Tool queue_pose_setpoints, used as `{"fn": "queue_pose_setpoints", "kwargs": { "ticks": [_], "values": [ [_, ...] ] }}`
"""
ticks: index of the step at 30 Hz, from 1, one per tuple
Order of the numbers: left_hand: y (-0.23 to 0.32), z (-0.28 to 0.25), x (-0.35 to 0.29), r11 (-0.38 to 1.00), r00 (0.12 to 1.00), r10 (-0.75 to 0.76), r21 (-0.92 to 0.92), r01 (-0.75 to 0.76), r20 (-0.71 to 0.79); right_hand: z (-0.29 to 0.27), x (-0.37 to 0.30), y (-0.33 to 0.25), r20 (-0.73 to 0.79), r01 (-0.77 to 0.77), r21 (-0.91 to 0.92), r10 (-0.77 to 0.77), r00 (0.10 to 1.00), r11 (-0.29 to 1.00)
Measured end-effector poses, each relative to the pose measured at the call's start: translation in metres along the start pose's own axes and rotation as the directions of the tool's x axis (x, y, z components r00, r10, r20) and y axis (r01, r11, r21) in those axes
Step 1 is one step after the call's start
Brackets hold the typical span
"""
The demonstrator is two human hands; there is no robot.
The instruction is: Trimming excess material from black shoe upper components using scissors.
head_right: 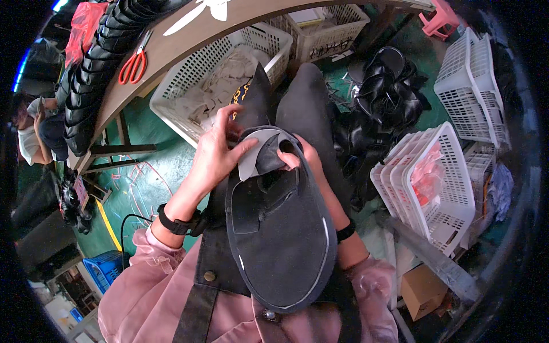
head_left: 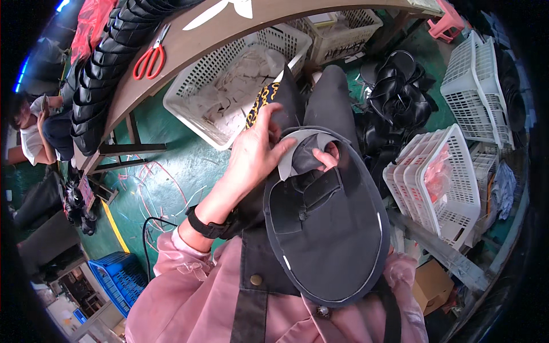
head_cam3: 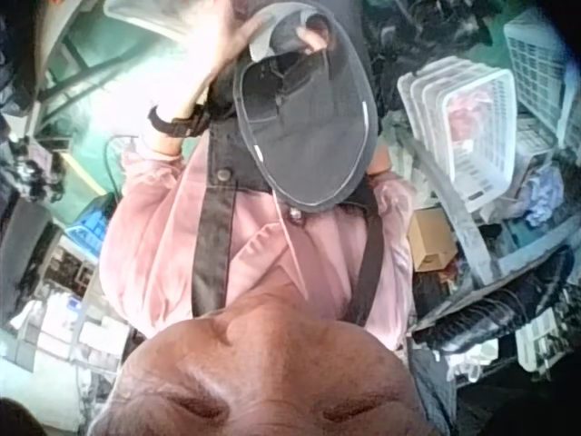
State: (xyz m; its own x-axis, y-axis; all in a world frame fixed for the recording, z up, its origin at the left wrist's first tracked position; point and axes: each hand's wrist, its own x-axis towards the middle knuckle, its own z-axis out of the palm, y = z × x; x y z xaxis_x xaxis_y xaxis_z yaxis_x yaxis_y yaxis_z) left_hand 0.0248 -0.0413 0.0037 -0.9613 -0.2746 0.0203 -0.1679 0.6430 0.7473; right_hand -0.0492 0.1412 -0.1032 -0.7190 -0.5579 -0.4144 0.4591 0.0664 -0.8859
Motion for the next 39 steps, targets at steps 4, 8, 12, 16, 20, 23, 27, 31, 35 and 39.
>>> {"fn": "queue_pose_setpoints", "kwargs": {
  "ticks": [4, 8, 12, 16, 20, 23, 27, 31, 35, 39],
  "values": [
    [-0.028, -0.002, -0.020, 0.952, 0.928, -0.260, -0.092, 0.293, 0.269, 0.004, 0.007, 0.021, -0.040, 0.049, -0.081, -0.053, 0.998, 0.995],
    [-0.023, 0.000, -0.023, 0.930, 0.923, -0.251, -0.193, 0.314, 0.292, 0.016, -0.018, -0.021, 0.011, -0.090, 0.168, 0.089, 0.996, 0.982],
    [-0.009, -0.007, -0.023, 0.961, 0.937, -0.243, -0.067, 0.268, 0.252, 0.010, -0.024, -0.023, 0.223, -0.192, -0.131, 0.218, 0.950, 0.973],
    [-0.005, -0.012, -0.026, 0.982, 0.943, -0.185, 0.030, 0.185, 0.275, 0.010, -0.032, -0.046, 0.422, -0.250, -0.165, 0.297, 0.856, 0.954],
    [-0.011, -0.014, -0.033, 0.991, 0.969, -0.052, 0.130, 0.021, 0.242, 0.002, -0.001, 0.014, 0.657, -0.313, -0.093, 0.295, 0.694, 0.945],
    [-0.006, -0.017, -0.026, 0.962, 0.928, -0.041, 0.266, -0.064, 0.371, 0.005, -0.021, -0.007, 0.577, -0.389, -0.069, 0.355, 0.736, 0.919],
    [0.004, -0.010, -0.020, 0.999, 0.985, 0.024, -0.031, -0.019, 0.170, 0.022, -0.031, -0.039, 0.556, -0.359, -0.064, 0.332, 0.762, 0.931],
    [0.002, -0.003, -0.016, 0.996, 0.964, -0.048, -0.065, 0.068, 0.263, 0.024, -0.040, -0.032, 0.448, -0.251, -0.060, 0.251, 0.858, 0.966],
    [0.001, -0.003, -0.018, 1.000, 0.967, -0.026, 0.021, 0.022, 0.254, 0.030, -0.050, -0.057, 0.241, -0.177, -0.204, 0.225, 0.944, 0.963],
    [0.004, -0.007, -0.014, 0.992, 0.950, -0.068, 0.122, 0.032, 0.305, 0.041, -0.061, -0.061, 0.041, 0.054, -0.102, -0.050, 0.998, 0.993]
  ]
}}
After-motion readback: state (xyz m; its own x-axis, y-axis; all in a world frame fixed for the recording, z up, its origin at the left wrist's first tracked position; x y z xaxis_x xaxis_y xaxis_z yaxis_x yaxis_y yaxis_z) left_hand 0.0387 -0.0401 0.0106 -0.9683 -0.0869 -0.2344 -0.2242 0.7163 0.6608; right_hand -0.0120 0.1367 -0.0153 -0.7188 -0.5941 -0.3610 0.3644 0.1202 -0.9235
